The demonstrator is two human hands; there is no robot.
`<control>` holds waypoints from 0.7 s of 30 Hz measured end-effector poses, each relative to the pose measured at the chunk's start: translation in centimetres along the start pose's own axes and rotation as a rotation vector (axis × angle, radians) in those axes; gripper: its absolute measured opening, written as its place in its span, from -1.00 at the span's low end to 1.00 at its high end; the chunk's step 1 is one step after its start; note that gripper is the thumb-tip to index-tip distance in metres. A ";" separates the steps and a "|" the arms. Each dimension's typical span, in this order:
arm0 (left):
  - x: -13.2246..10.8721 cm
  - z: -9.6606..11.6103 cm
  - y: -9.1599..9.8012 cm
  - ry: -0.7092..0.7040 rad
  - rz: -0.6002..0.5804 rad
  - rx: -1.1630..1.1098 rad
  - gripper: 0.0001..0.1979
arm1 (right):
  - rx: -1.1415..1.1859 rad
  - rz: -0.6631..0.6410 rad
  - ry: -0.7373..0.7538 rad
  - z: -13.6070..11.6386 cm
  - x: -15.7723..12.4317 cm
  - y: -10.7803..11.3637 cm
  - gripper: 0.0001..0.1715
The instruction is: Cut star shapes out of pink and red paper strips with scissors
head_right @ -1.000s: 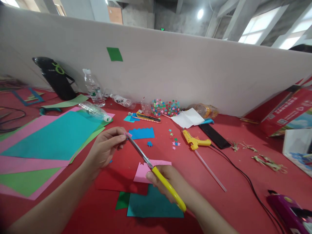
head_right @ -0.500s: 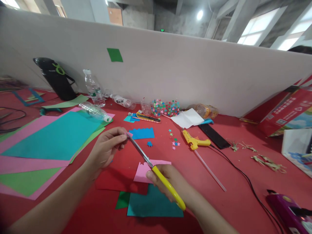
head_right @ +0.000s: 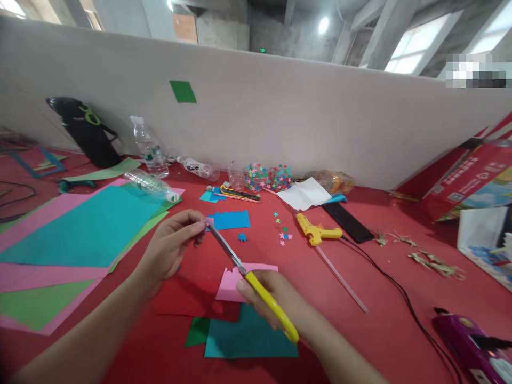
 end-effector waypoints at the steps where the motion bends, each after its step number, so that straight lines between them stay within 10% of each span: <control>1: -0.1 -0.1 -0.1 0.005 0.004 -0.011 -0.91 | 0.002 -0.009 -0.006 -0.1 -0.1 0.0 -0.59; 21: 0.0 0.7 -0.2 0.005 -0.052 0.075 -0.88 | -0.072 -0.022 -0.074 -1.3 -0.8 0.7 -0.62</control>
Point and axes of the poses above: each hand's wrist, its own x-axis towards the middle knuckle, its own y-axis out of the back of the hand, z = x × y, the point moved 9 cm from there along x, towards the middle knuckle, and after that the axes turned 9 degrees about z, right-handed, at the moved point
